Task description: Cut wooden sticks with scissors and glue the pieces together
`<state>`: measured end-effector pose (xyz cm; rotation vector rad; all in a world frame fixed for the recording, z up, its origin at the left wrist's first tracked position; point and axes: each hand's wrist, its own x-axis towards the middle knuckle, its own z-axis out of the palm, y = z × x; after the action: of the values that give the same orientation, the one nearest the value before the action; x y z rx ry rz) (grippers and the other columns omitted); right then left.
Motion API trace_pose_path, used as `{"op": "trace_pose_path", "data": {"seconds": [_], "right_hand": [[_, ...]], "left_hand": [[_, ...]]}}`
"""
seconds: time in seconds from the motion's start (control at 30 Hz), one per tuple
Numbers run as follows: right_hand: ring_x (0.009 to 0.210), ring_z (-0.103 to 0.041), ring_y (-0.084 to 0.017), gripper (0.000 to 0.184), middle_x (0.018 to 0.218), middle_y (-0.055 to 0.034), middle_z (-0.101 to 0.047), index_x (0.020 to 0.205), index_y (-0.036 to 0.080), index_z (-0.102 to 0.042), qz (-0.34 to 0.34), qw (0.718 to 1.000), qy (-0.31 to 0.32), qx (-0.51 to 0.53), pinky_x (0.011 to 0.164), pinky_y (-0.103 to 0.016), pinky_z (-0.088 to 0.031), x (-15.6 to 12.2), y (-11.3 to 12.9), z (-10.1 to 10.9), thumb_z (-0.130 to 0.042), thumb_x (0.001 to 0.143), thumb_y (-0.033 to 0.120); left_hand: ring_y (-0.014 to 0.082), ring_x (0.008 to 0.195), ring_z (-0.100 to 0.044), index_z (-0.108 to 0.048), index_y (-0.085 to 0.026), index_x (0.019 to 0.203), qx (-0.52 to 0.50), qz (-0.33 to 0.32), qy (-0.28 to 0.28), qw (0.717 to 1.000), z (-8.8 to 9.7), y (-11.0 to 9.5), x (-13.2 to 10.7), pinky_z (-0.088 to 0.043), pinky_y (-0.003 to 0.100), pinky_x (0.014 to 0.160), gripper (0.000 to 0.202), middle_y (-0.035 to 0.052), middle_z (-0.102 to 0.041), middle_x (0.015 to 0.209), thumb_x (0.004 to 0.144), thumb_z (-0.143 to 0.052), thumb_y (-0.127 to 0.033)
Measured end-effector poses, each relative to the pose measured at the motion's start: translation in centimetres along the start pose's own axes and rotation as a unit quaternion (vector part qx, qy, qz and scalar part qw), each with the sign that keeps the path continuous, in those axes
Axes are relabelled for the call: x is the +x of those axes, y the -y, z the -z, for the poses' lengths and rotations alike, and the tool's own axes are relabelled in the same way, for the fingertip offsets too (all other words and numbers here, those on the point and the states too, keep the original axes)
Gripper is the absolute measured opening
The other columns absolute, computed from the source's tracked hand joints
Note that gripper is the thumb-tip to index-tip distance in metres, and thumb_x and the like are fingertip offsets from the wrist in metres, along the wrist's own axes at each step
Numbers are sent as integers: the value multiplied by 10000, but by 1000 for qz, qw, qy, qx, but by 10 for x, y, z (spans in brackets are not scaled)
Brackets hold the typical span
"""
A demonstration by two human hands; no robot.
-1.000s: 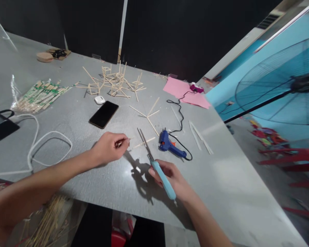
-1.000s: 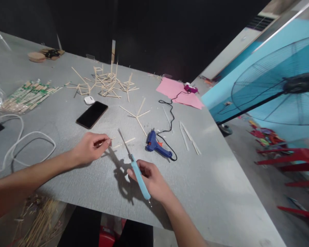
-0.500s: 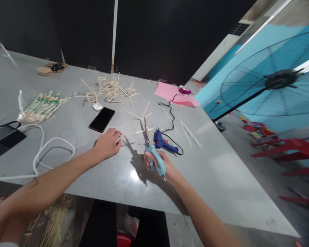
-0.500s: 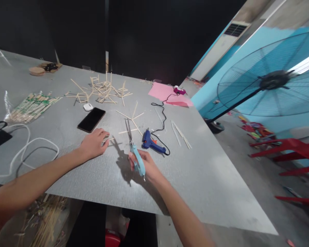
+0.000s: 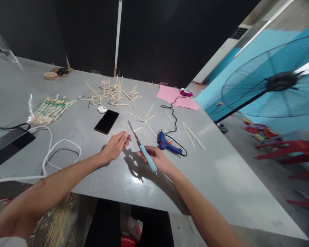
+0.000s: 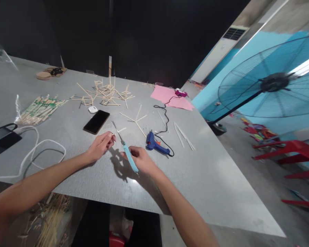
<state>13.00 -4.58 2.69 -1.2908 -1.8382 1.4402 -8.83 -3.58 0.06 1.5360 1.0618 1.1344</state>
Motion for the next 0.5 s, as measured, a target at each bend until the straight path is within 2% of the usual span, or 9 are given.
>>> {"op": "trace_pose_path", "data": {"seconds": [0.1,0.17,0.33,0.4,0.5], "right_hand": [[599,-414,-137,526,617,28,-483,695,208,-524,4,1000,14,-20,579,-307,-300,-4,0,2,-726,819,678],[598,-416,-135,514,622,29,-482,688,209,-518,7,999,29,-14,580,-308,-301,-6,-1,5,-742,824,651],[596,-453,-137,488,631,21,-510,692,208,-520,-8,998,66,-4,582,-301,-338,-15,-6,13,-749,860,606],[599,-475,-141,501,633,10,-528,688,206,-523,-15,997,71,-3,582,-299,-363,-19,-6,15,-739,866,621],[601,-488,-144,518,630,-4,-541,677,202,-530,-13,997,81,12,572,-296,-373,-22,-5,15,-753,851,637]], "left_hand": [[135,595,-458,-531,-201,843,88,-22,2,996,0,-3,-1,-360,276,592,437,-22,-501,675,1096,-332,-496],[151,620,-482,-492,-213,821,187,-56,16,981,3,-4,0,-375,298,632,396,-11,-520,691,1096,-316,-436],[195,637,-530,-570,-192,949,422,-111,101,894,11,-17,6,-382,328,655,345,21,-565,701,1099,-290,-325],[213,644,-572,-608,-161,1024,478,-117,126,861,12,-24,5,-391,336,652,362,47,-608,714,1107,-286,-305],[234,638,-615,-634,-120,1100,523,-130,151,829,9,-31,2,-399,348,641,376,80,-660,729,1112,-292,-274]]}}
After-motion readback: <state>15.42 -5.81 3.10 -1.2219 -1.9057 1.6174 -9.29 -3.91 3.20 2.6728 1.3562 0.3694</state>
